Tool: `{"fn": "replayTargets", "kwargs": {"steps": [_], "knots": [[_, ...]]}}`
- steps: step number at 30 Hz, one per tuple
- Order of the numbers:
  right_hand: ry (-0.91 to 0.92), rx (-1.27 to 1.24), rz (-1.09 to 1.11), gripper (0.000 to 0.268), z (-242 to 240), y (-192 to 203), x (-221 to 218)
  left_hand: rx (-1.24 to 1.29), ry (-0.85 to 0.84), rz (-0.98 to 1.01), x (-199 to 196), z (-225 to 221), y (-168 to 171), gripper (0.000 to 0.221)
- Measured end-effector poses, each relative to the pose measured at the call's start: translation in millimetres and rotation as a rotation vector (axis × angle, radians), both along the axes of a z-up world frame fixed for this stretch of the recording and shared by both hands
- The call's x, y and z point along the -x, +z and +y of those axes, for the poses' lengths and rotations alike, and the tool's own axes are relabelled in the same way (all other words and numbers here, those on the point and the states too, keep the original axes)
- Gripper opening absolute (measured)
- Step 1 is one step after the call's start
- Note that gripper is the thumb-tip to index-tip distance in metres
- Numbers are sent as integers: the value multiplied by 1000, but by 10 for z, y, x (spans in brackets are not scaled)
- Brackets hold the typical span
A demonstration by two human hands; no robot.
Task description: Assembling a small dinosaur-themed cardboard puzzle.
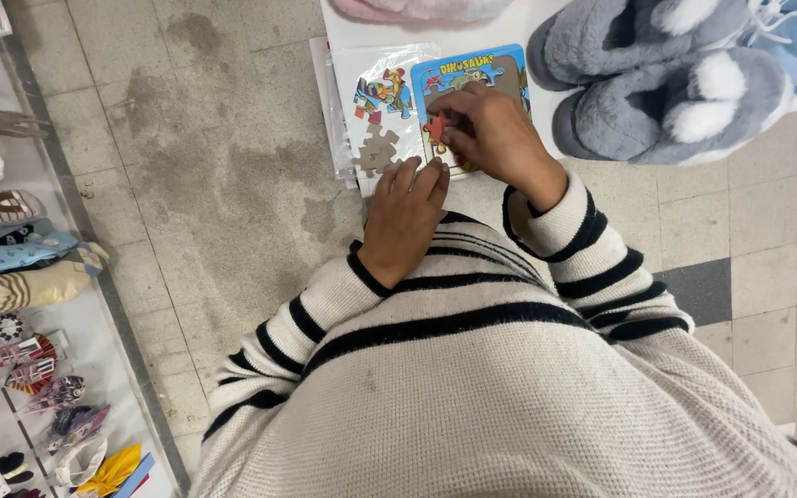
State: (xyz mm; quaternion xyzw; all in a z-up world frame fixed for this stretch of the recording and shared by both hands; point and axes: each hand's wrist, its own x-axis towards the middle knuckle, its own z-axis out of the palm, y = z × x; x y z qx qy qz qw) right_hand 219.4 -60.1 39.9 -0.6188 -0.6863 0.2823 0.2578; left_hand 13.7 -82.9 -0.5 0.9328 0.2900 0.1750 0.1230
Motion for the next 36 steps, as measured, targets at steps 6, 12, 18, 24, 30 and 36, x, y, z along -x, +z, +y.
{"fn": "replayTargets", "kwargs": {"steps": [6,12,18,24,30,36], "knots": [[-93,78,218,15,-56,-106,-139,8,-10,-10,26,7,22,52],[-144,33,323,17,-3,30,-7,55,61,-94,212,184,75,48],[-235,-43,327,10,180,-336,235,171,233,-147,336,427,28,54],[-236,-237,-66,17,190,-342,405,199,199,-138,340,415,-90,41],[72,-222,-64,31,-122,-111,492,184,176,-193,369,405,-202,32],[91,-266,-171,35,-166,-162,594,210,162,-261,431,454,-275,36]]}}
